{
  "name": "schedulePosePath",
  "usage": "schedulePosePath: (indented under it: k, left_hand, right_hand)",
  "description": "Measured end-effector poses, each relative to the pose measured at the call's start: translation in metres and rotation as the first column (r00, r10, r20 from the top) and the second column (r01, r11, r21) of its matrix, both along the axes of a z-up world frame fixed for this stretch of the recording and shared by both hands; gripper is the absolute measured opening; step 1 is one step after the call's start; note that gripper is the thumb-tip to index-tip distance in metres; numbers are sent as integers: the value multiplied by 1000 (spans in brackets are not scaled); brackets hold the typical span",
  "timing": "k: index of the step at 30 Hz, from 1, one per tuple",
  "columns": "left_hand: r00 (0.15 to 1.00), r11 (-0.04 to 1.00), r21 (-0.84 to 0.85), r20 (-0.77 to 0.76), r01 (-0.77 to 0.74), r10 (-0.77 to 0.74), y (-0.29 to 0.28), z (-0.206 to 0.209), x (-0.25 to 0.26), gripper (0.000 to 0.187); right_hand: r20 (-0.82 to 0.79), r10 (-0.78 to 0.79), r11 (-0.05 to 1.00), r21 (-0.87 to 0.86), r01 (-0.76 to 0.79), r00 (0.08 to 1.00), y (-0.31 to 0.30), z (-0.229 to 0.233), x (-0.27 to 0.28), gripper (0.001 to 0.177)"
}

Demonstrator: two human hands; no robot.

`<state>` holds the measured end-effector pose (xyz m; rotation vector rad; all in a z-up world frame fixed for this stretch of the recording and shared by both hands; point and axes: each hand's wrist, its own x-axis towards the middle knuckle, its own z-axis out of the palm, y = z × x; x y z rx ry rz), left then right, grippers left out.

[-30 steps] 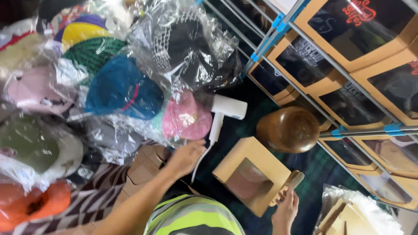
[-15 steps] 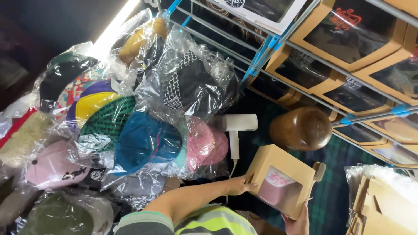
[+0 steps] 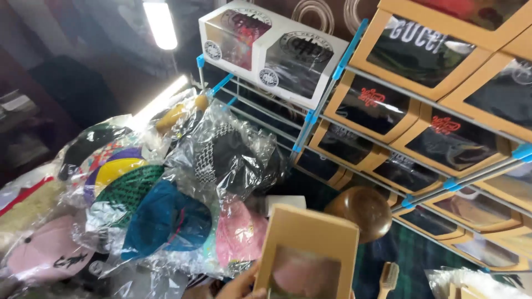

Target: The person cleans a pink trucker hat using a steamer and a brush, then assembles a cardboard display box and places the hat inside before putting it on a storage shelf.

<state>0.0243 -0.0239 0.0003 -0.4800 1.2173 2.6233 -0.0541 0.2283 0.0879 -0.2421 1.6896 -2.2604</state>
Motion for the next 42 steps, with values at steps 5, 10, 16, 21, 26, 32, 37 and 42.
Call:
schedulePosePath:
  k: [5,10,16,21,26,32,37,42]
  left_hand:
    - [990,539,-836,-138,-98,-35,-62,142,-11,79]
    - [996,49,-998,43,47,-83,-145,204,-89,94]
    - [999,-112,-993,-35,-36,-9,-207,254,-161,99]
    - [995,-21,-1000,14,12,-103,-267,233,-213,102]
    - [998,163,-986,-40,-32,-45,-293,193,-239,86]
    - [993,213,-976,-71,-50,-90,-304,190,-244,86]
    - [982,182,-975,95,124,-161,-305,206,-224,112]
    - [969,117,-973,180,201,-172,-302,193,-212,108]
  right_hand:
    - [-212,246,964,-49,-262,946,-91,14,-99,103]
    - [104,366,897,-305,-320,925,-158,12,-158,77]
    - [522,161,973,-224,-47,837,-234,53,-196,84]
    - [549,73,977,-207,50,833,-261,46,-224,86]
    - [536,25,980,-179,84,844,-276,42,-233,91]
    - [445,44,995,-103,2,894,-285,58,-232,102]
    - [419,91,995,-3,-98,903,-289,64,-226,79]
    - [437,19,999,30,-36,899,-297,60,-219,75]
